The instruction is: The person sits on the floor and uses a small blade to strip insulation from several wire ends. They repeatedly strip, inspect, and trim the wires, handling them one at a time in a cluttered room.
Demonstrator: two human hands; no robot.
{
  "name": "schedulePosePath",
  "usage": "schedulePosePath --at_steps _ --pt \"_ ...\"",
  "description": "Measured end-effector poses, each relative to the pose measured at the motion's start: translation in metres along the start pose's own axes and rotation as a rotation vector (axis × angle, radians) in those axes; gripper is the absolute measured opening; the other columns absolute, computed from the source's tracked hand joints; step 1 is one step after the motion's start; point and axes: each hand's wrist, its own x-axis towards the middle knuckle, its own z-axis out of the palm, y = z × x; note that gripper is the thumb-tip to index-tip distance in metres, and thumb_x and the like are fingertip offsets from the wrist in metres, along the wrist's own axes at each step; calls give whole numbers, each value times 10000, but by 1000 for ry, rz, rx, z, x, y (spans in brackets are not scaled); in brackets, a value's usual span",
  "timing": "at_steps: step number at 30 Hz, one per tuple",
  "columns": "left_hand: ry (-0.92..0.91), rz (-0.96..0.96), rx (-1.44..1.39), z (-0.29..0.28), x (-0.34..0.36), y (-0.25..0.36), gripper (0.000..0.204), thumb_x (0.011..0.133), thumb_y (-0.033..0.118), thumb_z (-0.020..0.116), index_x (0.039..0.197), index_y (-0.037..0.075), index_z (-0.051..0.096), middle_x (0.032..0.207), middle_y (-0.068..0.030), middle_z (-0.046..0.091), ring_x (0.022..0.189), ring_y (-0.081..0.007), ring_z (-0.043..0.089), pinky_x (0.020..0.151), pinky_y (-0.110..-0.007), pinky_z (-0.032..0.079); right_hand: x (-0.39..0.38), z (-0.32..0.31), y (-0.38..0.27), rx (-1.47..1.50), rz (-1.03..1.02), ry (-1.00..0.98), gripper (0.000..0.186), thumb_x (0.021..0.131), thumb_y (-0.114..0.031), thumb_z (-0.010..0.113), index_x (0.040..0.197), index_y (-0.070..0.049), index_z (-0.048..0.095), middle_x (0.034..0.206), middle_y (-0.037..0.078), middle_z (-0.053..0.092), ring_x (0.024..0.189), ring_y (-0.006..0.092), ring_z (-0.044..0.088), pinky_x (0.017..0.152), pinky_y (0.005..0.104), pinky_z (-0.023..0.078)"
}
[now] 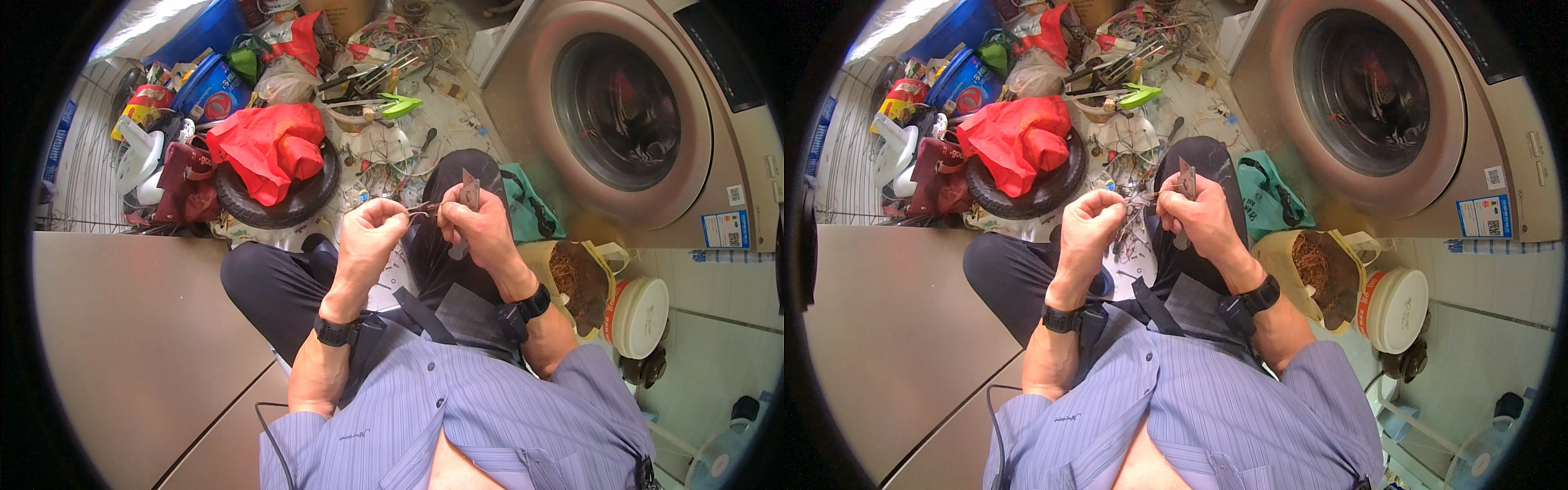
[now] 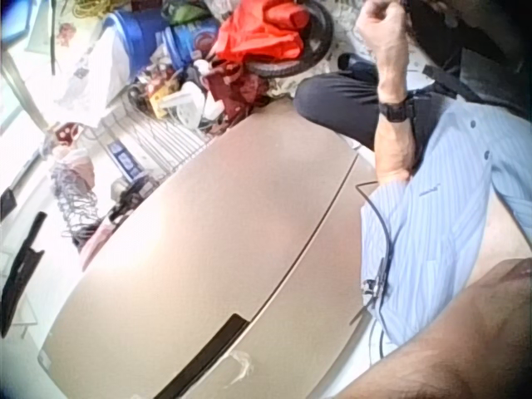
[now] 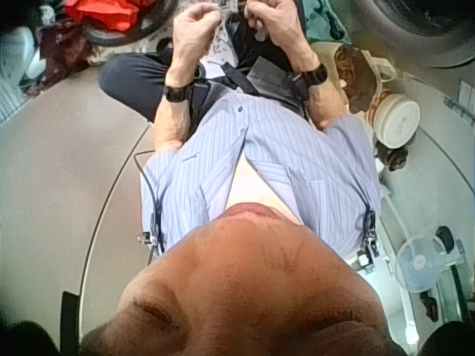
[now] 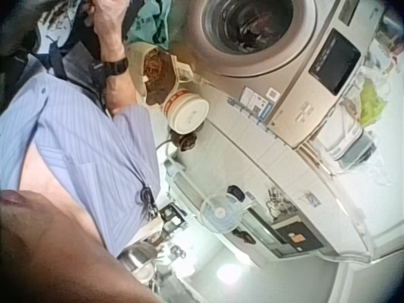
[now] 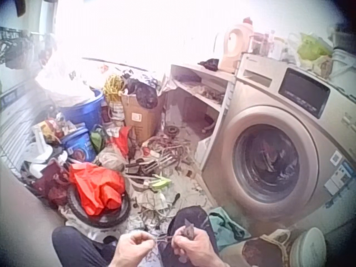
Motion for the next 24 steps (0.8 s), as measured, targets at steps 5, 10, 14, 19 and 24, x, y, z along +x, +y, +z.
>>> schedulePosePath --at_steps 5,10,14,19,24 --pt "77 -3 -129 -11 3 6 66 906 65 683 937 13 709 694 73 592 546 6 449 492 -182 319 -2 -1 -3 4 -3 29 75 961 -95 599 958 -22 616 838 79 681 594 114 595 511 238 446" --pt "129 35 -192 -11 5 2 43 910 57 683 938 26 694 660 80 557 509 6 418 456 -188 292 0 -7 -6 373 -20 -15 72 999 -122 585 1013 -53 569 970 147 708 587 152 616 510 270 485" --pt "125 45 -287 -15 9 -3 9 917 41 670 922 38 678 640 76 538 484 -5 402 439 -195 285 -1 -10 -5 493 19 -43 58 1013 -133 560 1053 -92 559 922 82 630 608 147 582 517 283 449" --pt "144 80 -410 -21 14 -5 37 924 16 647 903 45 660 601 66 515 438 -18 369 411 -210 269 -8 -16 -12 435 0 -37 68 1029 -138 551 1088 -107 538 875 44 564 610 131 548 537 285 435" --pt "237 148 -476 -40 22 2 42 936 8 633 911 36 653 544 81 416 397 -20 287 381 -225 218 -18 -36 -28 379 -59 32 71 1024 -126 573 1067 -111 519 871 54 581 615 134 575 524 289 469"
